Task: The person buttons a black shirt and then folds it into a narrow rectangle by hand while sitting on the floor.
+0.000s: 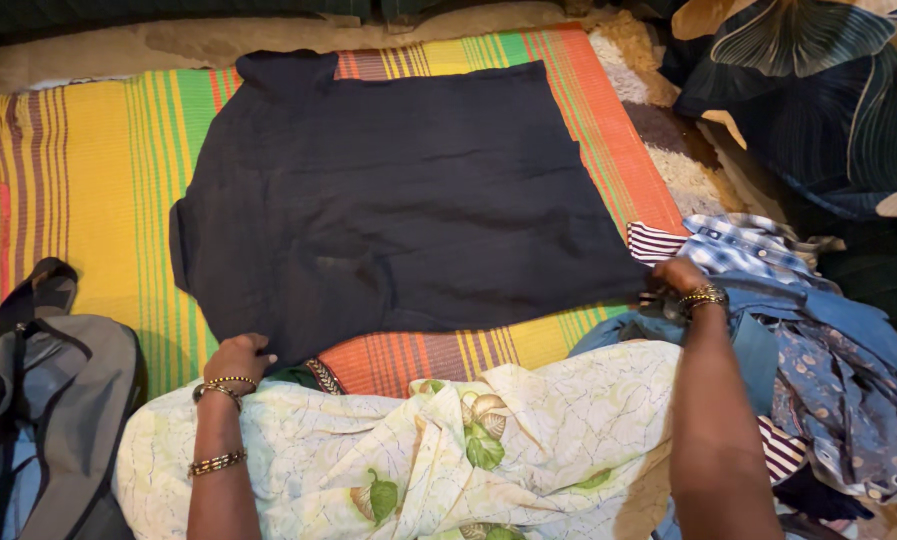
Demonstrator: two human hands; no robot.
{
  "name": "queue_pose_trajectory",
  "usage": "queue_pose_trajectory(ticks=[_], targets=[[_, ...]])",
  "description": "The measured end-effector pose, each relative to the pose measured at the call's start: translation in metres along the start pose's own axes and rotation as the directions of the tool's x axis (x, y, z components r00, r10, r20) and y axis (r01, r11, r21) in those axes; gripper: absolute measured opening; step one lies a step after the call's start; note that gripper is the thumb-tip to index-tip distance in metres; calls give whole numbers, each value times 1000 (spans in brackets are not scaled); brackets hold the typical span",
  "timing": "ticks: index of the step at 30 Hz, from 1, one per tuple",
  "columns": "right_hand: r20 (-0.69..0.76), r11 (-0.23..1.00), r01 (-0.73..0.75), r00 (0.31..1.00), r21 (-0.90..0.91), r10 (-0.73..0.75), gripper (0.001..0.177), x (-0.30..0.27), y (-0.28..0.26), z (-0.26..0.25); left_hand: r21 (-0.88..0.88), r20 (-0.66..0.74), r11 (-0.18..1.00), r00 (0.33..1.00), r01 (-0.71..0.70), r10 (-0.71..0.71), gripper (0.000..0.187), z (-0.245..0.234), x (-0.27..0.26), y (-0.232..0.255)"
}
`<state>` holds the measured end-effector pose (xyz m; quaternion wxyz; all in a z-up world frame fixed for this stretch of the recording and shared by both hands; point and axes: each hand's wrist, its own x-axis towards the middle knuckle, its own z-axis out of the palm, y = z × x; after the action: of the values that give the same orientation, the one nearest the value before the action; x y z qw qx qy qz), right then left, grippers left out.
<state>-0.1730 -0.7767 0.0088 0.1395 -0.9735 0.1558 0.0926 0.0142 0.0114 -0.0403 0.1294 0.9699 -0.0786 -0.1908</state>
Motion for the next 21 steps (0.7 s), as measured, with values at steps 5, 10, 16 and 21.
queue_pose_trajectory(ticks=[5,10,16,21], targets=[[40,928,-230,973,292,228,24,-4,3,6,-25,17,999,1000,-25,26,46,-10,-4,9],[179,780,-380,925,497,336,33,-7,-1,15,-2,-1,1000,1000,-16,16,55,-17,-11,20],[-50,722,-211,946,658,322,40,2,10,21,-3,10,1000,1000,2,-2,42,-3,-5,6],[-87,942,-335,938,23,336,36,5,15,21,72,124,997,991,40,-49,44,-2,-3,6]])
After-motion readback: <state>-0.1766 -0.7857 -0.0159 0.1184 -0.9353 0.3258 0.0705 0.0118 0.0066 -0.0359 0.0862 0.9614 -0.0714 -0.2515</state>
